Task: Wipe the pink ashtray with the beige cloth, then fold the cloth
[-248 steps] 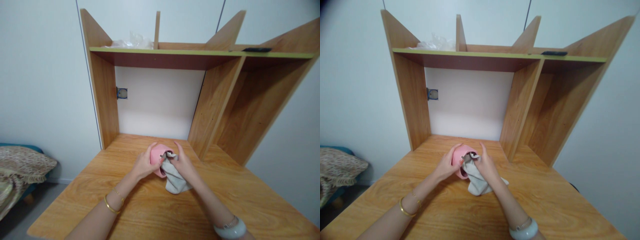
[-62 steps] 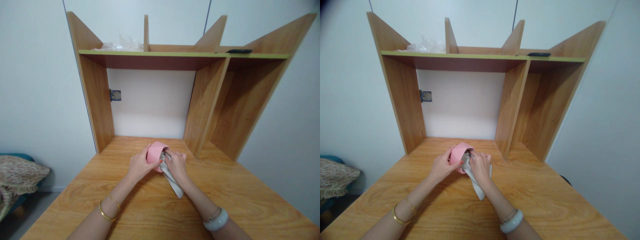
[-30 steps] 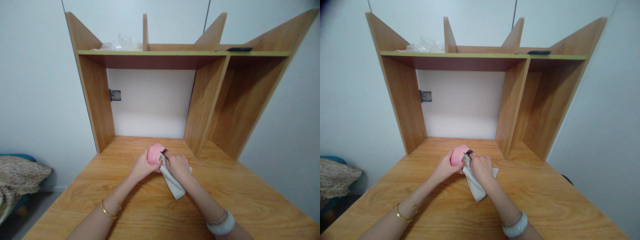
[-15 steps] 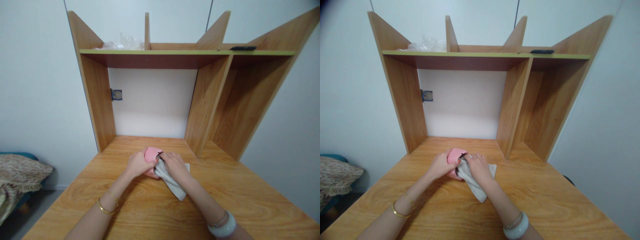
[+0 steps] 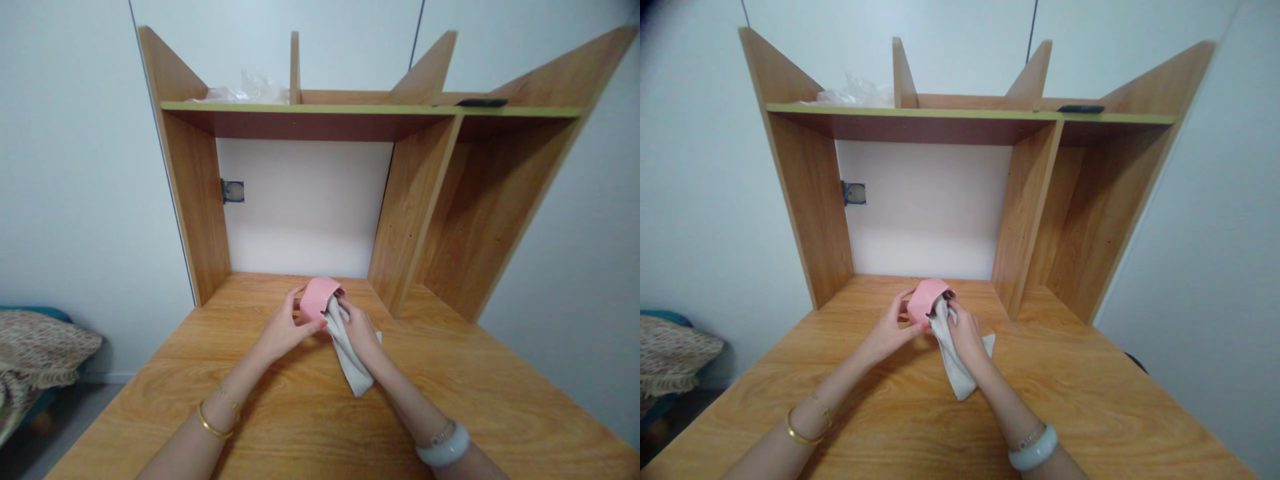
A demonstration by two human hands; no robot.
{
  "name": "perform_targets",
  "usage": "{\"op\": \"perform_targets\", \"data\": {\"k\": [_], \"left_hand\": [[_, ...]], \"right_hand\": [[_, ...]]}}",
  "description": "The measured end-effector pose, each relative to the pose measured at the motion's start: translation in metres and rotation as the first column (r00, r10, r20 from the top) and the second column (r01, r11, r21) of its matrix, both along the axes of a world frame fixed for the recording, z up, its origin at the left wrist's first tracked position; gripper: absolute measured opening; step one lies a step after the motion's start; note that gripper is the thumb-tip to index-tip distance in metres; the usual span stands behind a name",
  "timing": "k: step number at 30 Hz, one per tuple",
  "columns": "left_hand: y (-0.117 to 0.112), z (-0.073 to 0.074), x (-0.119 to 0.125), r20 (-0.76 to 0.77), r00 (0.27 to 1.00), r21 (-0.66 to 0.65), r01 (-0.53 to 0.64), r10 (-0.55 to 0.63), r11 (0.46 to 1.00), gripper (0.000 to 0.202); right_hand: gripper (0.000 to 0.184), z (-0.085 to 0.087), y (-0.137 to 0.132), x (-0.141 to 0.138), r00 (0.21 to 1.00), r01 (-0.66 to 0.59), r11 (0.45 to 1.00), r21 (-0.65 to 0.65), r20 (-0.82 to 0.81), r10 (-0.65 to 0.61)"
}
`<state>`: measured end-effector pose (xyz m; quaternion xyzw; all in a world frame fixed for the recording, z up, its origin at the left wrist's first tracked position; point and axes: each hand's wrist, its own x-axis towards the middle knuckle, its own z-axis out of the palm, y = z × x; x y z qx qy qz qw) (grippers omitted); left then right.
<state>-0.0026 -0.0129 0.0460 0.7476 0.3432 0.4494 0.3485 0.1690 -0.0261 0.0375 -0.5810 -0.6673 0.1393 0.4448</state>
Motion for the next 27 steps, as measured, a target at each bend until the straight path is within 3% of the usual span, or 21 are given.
{"op": "perform_targets", "data": {"k": [5,11,15,18,22,27], "left_hand": [[-0.008,-0.008,0.012,0.018,1.0,0.07,-0.007,0.006,0.998,0.088],[-0.007,-0.006,0.008,-0.076,0.989,0.077,-0.118,0.124,0.99,0.082],[-0.007,-0.004,0.006,-0.169,0.968,0.094,-0.173,0.187,0.98,0.078],[-0.009,-0.003,0.007,-0.191,0.956,0.086,-0.211,0.224,0.974,0.077],[-0.01,0.001,0.006,-0.209,0.951,0.052,-0.222,0.228,0.974,0.076],[-0.01,0.004,0.005,-0.237,0.946,0.062,-0.214,0.223,0.975,0.071]], "right_hand": [[0.036,-0.009,0.003,-0.002,0.975,-0.123,0.992,0.033,-0.185,0.127],[0.034,-0.013,0.002,-0.006,0.96,-0.254,0.966,-0.052,-0.138,0.245],[0.022,-0.006,-0.003,-0.006,0.973,-0.221,0.964,-0.15,0.028,0.227],[0.025,0.002,-0.006,-0.005,0.956,-0.102,0.98,-0.169,0.258,0.144],[0.033,0.011,-0.011,-0.005,0.794,0.152,0.984,-0.093,0.604,-0.066],[0.031,0.018,-0.016,-0.007,0.628,0.198,0.978,0.061,0.759,-0.174]]}}
